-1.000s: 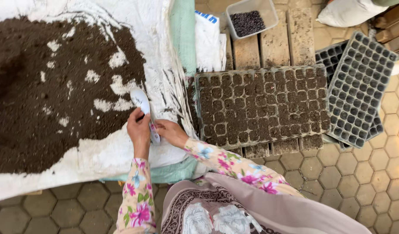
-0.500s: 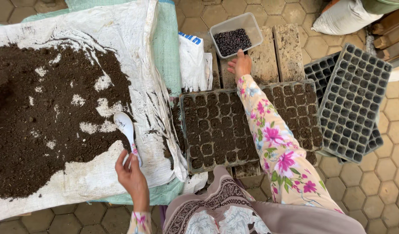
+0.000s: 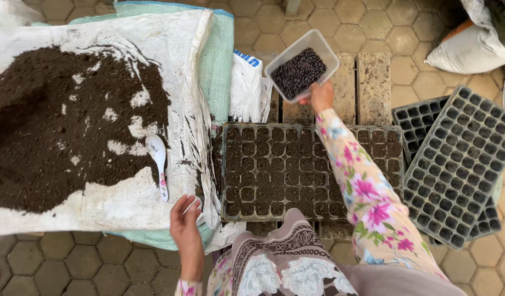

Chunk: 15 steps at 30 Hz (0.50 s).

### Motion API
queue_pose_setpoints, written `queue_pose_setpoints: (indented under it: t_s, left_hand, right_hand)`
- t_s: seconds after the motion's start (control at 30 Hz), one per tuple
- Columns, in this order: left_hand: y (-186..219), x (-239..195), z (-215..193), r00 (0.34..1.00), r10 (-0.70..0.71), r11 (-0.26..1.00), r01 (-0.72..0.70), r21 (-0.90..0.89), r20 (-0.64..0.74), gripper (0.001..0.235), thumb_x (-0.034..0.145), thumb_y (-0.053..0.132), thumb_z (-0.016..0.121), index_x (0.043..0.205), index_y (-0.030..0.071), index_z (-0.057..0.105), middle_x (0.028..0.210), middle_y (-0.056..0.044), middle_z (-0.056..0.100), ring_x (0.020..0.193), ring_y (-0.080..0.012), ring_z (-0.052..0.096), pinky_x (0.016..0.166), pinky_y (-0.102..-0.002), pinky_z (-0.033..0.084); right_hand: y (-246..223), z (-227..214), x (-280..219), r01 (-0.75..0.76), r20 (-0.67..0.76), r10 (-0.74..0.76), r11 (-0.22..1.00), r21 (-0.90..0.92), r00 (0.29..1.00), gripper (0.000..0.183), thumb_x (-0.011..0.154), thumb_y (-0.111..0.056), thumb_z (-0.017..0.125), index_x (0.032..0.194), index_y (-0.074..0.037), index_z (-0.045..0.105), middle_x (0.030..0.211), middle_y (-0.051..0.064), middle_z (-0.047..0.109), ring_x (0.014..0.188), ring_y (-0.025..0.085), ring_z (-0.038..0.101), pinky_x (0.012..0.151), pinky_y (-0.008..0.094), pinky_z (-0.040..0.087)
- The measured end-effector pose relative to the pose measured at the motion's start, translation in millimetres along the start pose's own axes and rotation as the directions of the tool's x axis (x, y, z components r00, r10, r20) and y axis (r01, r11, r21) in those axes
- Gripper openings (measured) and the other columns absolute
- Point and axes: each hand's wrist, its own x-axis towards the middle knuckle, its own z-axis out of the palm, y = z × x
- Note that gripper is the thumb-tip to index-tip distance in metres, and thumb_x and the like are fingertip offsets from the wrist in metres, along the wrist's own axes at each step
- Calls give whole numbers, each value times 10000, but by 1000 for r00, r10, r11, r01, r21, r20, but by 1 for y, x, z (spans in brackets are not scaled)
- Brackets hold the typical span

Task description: The person fills seedling tray cells with soil using a white plastic spoon, then places individual seeds into each cell by hand. The person works over a wooden pallet outdoors, handling soil, a seedling tray, and a container of seeds.

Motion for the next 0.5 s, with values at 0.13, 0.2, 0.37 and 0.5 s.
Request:
queue_pose_setpoints:
  t_s: [0.13,0.2,0.37,0.5]
  left_hand:
    - [21,6,46,942,52,992,-10,-128,331,456,1011,233,562,1409,21,495,1402,-179,620,1239,-267,646,1036,-381,528]
    - [30,10,68,875,54,984,34,-172,482,569,1028,340,532,1481,8,442,1484,-176,556,1313,-264,598,1075,-367,511]
    - [44,10,81,626,-91,925,341,-167,775,777,953,607,434,1566,157,275,1544,-133,478,1344,-296,535,1020,-464,495]
    - [25,-11,43,431,-85,860,486,-152,898,742,927,499,565,1533,144,325,1466,-126,486,1335,-296,507,1002,-557,534]
  right_hand:
    - [-44,-33,-87,128,282,-78,978,-164,956,276,950,-27,424,1119,171,519,778,256,707,590,293,756,472,318,593]
    - [-65,-40,-141,119,397,-44,979,-165,917,299,917,-46,457,1125,166,494,799,237,714,599,276,757,468,316,627]
    - [-109,-29,-279,174,438,11,909,-379,899,399,899,-112,497,1244,76,568,786,167,716,517,245,703,423,325,575]
    - [-123,-3,-368,293,449,-53,824,-485,892,465,898,-158,511,1323,22,566,663,160,707,487,222,693,461,349,572]
